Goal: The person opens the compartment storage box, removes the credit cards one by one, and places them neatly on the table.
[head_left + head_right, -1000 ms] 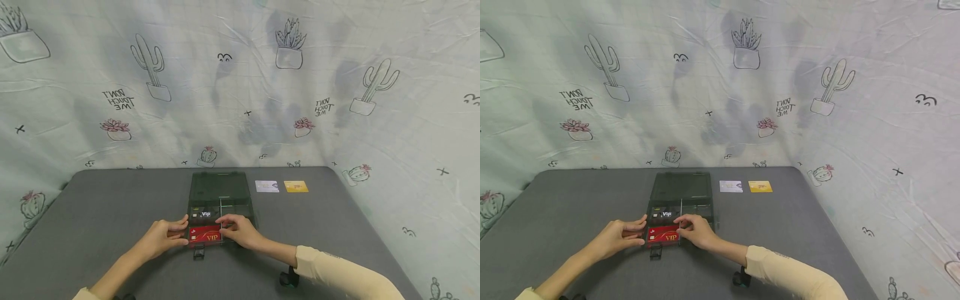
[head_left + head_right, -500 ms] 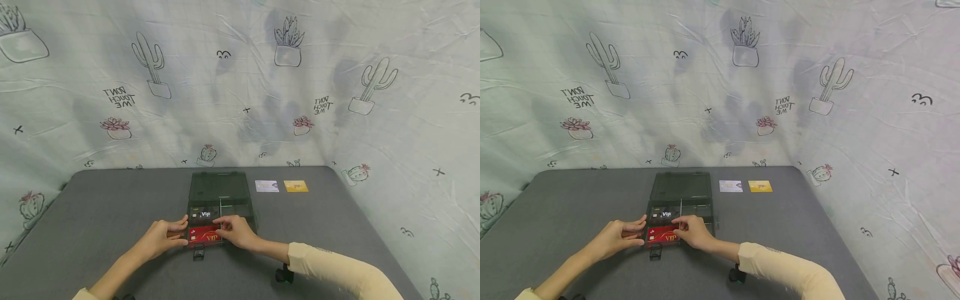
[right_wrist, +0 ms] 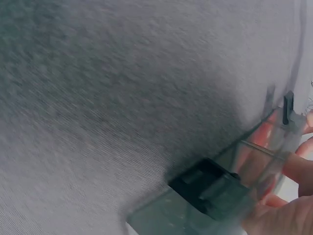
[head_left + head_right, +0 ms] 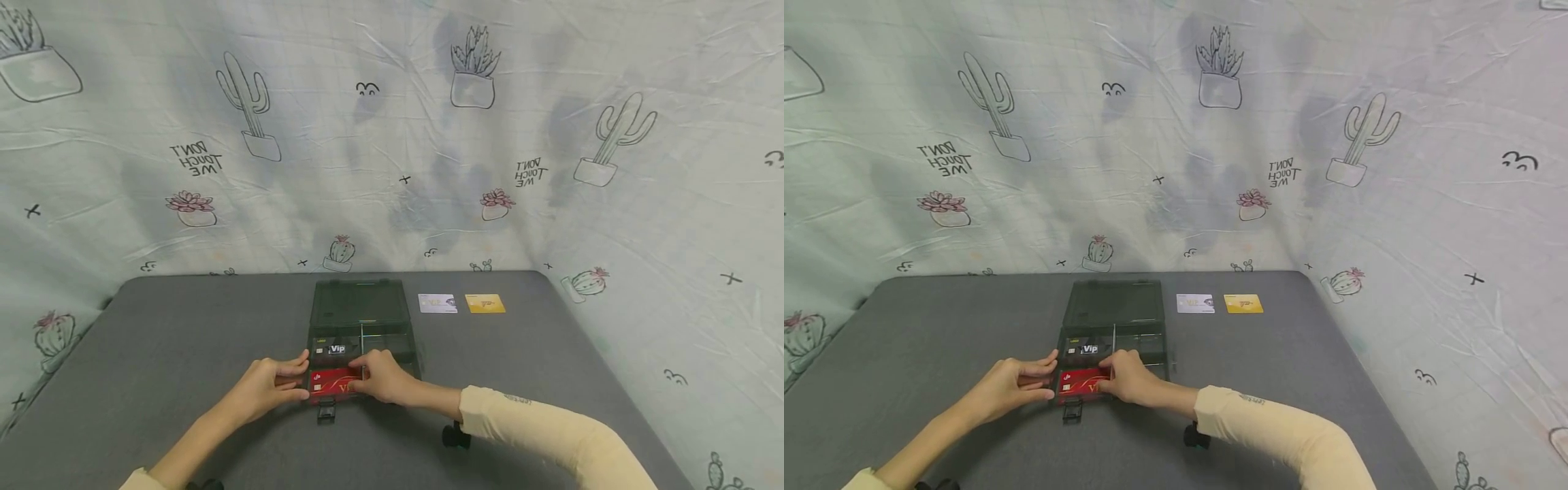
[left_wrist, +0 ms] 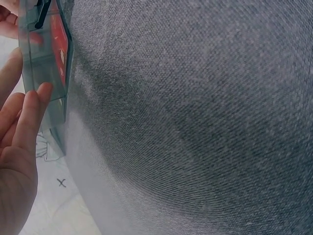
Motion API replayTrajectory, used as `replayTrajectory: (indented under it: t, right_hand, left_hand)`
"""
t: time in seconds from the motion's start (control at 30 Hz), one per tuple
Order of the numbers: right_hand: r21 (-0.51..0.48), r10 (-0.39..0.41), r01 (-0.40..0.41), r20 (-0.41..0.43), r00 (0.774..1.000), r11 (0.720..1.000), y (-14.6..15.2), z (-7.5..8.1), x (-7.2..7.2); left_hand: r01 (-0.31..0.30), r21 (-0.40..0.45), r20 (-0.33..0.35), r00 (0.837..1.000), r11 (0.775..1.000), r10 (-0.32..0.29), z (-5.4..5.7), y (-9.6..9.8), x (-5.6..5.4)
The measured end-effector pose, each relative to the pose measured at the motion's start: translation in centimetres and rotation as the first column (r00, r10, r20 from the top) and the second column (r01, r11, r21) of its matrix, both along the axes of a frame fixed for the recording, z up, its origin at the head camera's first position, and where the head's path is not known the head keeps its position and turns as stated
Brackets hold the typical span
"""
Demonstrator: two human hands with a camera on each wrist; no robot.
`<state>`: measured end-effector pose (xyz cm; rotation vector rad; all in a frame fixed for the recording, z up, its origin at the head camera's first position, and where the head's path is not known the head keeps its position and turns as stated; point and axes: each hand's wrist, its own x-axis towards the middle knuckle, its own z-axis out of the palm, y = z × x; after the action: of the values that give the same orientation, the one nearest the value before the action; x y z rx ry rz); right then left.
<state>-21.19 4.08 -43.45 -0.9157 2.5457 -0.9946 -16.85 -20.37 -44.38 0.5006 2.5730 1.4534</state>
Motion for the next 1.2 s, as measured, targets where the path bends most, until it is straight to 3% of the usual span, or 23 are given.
replayTrajectory:
  t: [0.37,0.77,1.0,1.2]
  right_hand:
    - [0.259,0.012,-0.008,-0.014,1.0,0.966,-1.3,1.7,-0.5]
    - [0.352,0.017,0.0,-0.045,0.999,0.936,-1.6,1.7,-0.5]
    - [0.305,0.013,0.009,-0.069,0.997,0.952,-1.4,1.2,-0.4]
    - [0.329,0.01,0.015,-0.075,0.997,0.944,-1.5,1.3,-0.5]
  left_hand:
    - [-0.001,-0.012,-0.01,1.0,1.0,0.001,0.4,-0.1,0.0]
    - [0.009,0.0,0.005,1.0,1.0,-0.009,0.6,0.0,0.0]
    - [-0.005,-0.018,0.001,1.0,1.0,0.005,0.6,0.1,0.0]
    - [-0.006,0.0,0.015,1.0,1.0,0.006,0.4,0.1,0.0]
